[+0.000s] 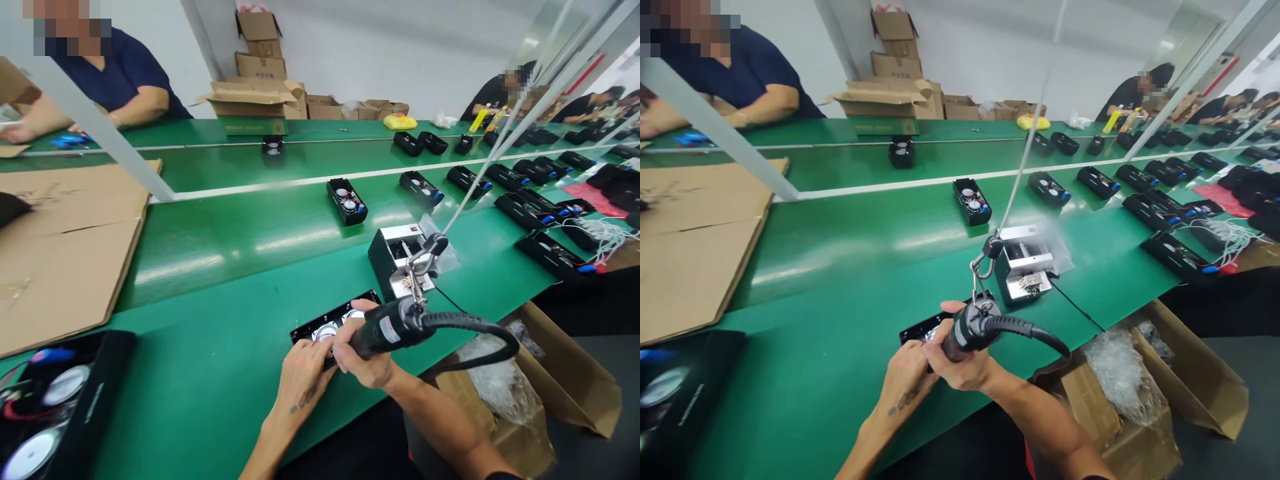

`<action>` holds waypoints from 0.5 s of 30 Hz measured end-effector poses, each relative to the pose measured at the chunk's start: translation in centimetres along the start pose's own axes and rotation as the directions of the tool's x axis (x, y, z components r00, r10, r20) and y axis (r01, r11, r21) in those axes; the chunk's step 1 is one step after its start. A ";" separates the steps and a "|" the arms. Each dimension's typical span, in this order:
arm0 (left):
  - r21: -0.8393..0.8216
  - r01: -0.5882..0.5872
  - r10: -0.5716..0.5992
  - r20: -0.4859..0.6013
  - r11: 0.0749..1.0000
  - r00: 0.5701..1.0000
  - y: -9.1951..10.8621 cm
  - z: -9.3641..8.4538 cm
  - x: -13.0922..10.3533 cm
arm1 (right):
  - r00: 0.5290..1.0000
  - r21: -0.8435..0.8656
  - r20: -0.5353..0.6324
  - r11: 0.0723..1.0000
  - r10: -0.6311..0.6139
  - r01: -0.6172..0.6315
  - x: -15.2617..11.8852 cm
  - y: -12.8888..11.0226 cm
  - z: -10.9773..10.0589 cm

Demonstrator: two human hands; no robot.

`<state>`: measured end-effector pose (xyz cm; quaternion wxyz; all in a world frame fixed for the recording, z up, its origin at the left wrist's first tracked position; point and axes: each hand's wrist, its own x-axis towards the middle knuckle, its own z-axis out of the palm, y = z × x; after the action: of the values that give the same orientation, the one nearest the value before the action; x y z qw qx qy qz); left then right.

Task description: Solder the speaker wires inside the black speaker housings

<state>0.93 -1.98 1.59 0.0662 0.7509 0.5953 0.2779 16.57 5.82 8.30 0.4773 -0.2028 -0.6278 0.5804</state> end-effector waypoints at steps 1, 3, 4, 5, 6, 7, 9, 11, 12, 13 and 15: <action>-0.006 -0.003 0.003 0.001 1.000 1.000 0.1 0.0 0.0 | 1.000 -0.013 0.002 1.000 -0.029 0.029 0.1 0.1 0.2; -0.021 -0.015 0.016 0.007 1.000 1.000 0.1 -0.1 0.1 | 0.997 -0.031 -0.002 0.997 -0.073 0.073 0.2 0.3 0.5; -0.029 -0.022 0.022 0.009 0.999 1.000 0.2 -0.2 0.1 | 0.996 -0.034 -0.003 0.996 -0.085 0.085 0.2 0.4 0.6; -0.036 -0.027 0.028 0.009 0.999 1.000 0.2 -0.3 0.2 | 0.996 -0.030 -0.002 0.995 -0.090 0.090 0.2 0.5 0.7; -0.042 -0.032 0.032 0.008 0.999 0.999 0.2 -0.3 0.2 | 0.996 -0.020 -0.003 0.996 -0.090 0.090 0.2 0.7 0.8; -0.047 -0.035 0.035 0.004 0.998 0.999 0.2 -0.4 0.3 | 0.996 -0.010 -0.006 0.996 -0.089 0.089 0.1 0.9 0.8; -0.052 -0.041 0.041 -0.009 0.998 0.999 0.2 -0.4 0.3 | 0.996 0.004 -0.017 0.996 -0.089 0.089 -0.1 1.3 0.9; -0.057 -0.052 0.050 -0.025 0.997 0.998 0.3 -0.4 0.3 | 0.996 -0.012 -0.003 0.996 -0.086 0.086 -0.3 1.5 0.8; -0.061 -0.059 0.057 -0.032 0.996 0.998 0.3 -0.4 0.3 | 0.996 -0.042 0.019 0.995 -0.085 0.085 -0.4 1.5 0.7; -0.064 -0.066 0.063 -0.039 0.996 0.997 0.3 -0.3 0.3 | 0.996 -0.083 0.043 0.993 -0.079 0.082 -0.5 1.4 0.6; -0.068 -0.077 0.074 -0.056 0.995 0.996 0.4 -0.3 0.3 | 0.997 -0.173 0.066 0.984 -0.034 0.045 -0.4 1.0 0.4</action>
<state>1.16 -1.88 2.06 0.0662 0.7624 0.5579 0.3210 16.08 5.53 7.29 0.4492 -0.2128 -0.6947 0.5199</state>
